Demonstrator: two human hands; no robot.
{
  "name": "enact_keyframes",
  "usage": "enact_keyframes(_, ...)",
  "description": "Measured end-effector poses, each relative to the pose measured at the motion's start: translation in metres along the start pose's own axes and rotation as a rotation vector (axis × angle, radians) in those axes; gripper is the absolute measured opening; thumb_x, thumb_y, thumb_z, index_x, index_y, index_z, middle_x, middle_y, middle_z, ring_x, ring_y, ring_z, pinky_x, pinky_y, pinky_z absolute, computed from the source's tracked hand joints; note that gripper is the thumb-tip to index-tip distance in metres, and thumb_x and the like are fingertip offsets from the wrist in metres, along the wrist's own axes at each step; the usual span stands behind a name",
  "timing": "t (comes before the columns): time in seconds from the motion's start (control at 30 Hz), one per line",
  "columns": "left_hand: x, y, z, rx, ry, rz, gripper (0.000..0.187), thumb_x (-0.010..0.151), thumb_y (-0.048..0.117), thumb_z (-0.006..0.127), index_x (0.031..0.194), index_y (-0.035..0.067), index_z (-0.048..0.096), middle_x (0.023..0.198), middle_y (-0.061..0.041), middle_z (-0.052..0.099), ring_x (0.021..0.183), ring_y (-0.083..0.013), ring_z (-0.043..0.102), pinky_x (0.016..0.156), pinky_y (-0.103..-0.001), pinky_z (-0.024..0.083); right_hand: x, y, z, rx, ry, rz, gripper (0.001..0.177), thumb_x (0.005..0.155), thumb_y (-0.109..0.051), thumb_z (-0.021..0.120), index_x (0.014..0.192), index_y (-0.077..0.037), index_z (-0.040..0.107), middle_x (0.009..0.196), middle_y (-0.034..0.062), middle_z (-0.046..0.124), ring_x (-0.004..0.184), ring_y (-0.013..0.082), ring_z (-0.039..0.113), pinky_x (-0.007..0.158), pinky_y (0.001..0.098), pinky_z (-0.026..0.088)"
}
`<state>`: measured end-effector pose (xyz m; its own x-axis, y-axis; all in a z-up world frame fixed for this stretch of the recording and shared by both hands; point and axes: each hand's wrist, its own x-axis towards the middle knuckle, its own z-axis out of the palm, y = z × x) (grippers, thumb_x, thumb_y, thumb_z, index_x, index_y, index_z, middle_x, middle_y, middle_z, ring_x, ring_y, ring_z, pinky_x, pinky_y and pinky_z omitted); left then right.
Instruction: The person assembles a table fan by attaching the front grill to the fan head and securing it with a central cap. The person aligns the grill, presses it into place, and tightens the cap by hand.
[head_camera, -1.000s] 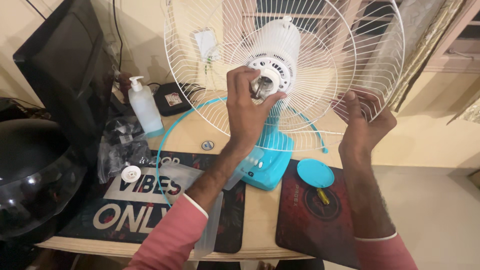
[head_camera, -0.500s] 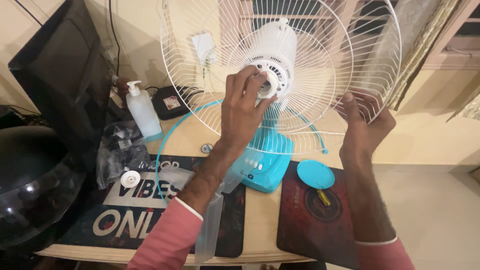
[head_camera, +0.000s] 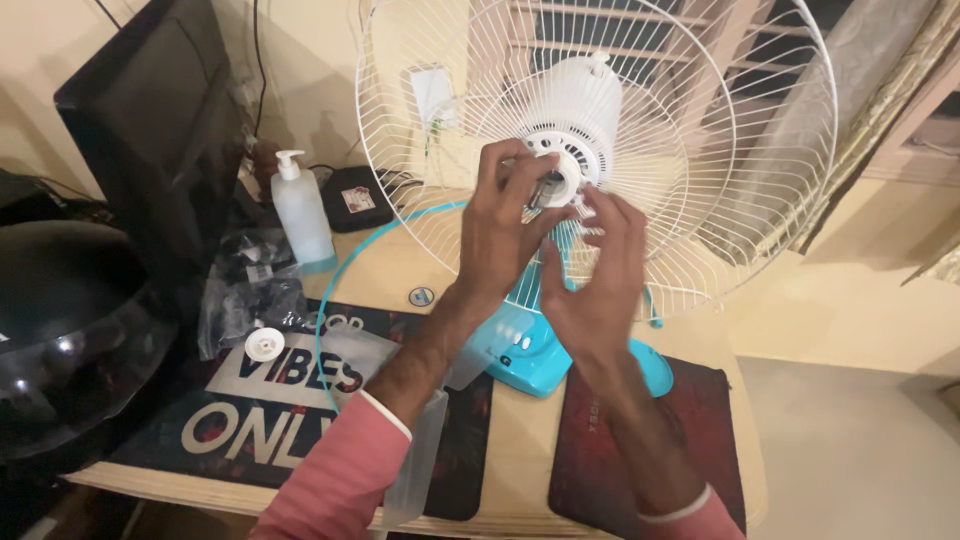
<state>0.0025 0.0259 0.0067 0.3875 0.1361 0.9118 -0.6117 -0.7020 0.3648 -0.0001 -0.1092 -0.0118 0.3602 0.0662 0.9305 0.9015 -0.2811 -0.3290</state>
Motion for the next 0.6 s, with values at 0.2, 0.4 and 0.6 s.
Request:
enact_keyframes(0.2, -0.005, -0.006, -0.017, -0.257, -0.045, 0.018, 0.055, 0.089, -0.014, 0.066, 0.138, 0.004, 0.046, 0.133, -0.016, 0.047, 0.114, -0.0318, 0.063, 0.095, -0.038, 0.058, 0.030, -0.016, 0.018, -0.150, -0.026, -0.078, 0.060, 0.080, 0.006, 0.076, 0.137, -0.009, 0.064, 0.133, 0.0145, 0.055, 0.114, 0.0310, 0.062, 0.091, 0.0400, 0.057)
enact_keyframes(0.4, -0.003, -0.012, -0.011, -0.157, -0.036, 0.006, 0.067, 0.077, -0.022, 0.063, 0.136, 0.007, 0.051, 0.133, -0.015, 0.051, 0.119, -0.0333, 0.064, 0.094, -0.038, 0.059, 0.033, -0.005, 0.015, -0.209, -0.032, -0.126, 0.062, 0.078, -0.004, 0.088, 0.135, -0.008, 0.065, 0.127, 0.0138, 0.056, 0.112, 0.0327, 0.063, 0.091, 0.0431, 0.056)
enact_keyframes(0.6, -0.002, -0.004, -0.016, -0.137, -0.048, 0.076, 0.070, 0.075, -0.020, 0.067, 0.137, 0.007, 0.048, 0.135, -0.017, 0.048, 0.127, -0.0383, 0.058, 0.098, -0.039, 0.057, 0.031, 0.006, 0.019, -0.206, 0.033, -0.140, 0.060, 0.079, -0.005, 0.092, 0.132, -0.009, 0.066, 0.123, 0.0132, 0.058, 0.105, 0.0298, 0.066, 0.086, 0.0391, 0.058)
